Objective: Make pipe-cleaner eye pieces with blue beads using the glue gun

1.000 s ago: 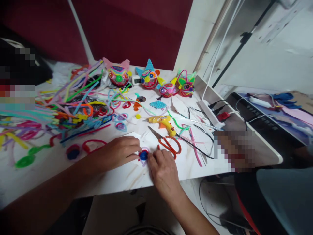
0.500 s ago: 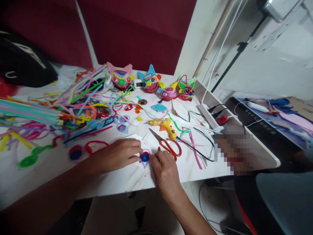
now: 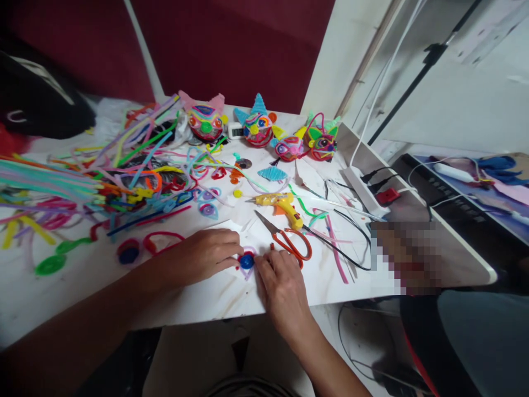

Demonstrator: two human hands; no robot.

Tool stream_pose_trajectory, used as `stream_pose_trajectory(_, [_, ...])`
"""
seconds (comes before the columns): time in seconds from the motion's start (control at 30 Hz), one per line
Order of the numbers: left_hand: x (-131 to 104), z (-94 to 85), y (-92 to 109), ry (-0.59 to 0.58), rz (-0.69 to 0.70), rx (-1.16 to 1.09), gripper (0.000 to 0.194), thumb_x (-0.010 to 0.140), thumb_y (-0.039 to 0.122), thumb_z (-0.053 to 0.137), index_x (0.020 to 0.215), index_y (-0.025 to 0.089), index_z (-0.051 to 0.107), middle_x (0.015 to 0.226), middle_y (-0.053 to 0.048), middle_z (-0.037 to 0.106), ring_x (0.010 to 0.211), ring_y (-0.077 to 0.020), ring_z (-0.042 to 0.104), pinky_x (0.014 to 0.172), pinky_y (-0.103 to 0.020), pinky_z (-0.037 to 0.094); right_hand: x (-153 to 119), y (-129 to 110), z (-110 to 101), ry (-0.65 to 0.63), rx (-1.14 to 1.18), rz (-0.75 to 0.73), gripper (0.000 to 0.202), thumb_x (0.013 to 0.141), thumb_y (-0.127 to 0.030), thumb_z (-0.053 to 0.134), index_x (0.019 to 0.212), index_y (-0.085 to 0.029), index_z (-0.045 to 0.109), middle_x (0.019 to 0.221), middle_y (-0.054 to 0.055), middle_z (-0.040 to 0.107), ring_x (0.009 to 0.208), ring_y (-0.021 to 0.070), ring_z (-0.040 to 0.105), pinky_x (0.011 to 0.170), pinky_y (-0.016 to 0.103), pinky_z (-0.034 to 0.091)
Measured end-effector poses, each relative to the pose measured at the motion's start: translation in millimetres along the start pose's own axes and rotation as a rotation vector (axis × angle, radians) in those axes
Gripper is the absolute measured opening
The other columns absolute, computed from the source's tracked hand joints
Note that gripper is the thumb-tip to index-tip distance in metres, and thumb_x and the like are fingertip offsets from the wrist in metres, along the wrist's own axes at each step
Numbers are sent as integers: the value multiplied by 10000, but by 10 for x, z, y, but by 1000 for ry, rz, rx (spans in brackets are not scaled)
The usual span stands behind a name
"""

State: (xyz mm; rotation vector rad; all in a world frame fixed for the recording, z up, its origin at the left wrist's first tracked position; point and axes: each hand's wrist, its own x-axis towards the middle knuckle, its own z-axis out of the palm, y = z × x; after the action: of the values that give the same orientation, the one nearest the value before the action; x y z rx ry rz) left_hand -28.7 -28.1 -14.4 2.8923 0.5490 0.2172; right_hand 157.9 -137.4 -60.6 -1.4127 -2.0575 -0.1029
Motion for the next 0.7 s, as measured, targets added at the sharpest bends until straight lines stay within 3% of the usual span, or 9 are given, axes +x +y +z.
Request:
stream_pose_trajectory(0.17, [-4,17,-2,-24,-13,-3,148,930,180,572,817,159,666,827,-15,610,797,-162,591,688,-284,388,12,-22,-31,41,31,15,175,927,-99,545,1071,-80,643,924,133,604,901,235,556,754,381,487])
stream_pose_trajectory(0.47, [-10,69,-39,-11,15,40,143,939,190,559,832,178,653,849,-9,605,831,-168,589,702,-293,384,-64,-308,-89,4,82,87,166,915,-121,575,1070,-109,634,905,107,593,830,218,527,710,388,472])
stream_pose_trajectory(0.7, [-1,46,-73,-23,0,-46,166,955,151,521,835,171,635,850,-7,604,814,-152,585,696,-261,397,-5,-95,-157,13,60,80,258,923,-61,499,1143,-122,618,1052,133,619,976,225,589,820,346,528])
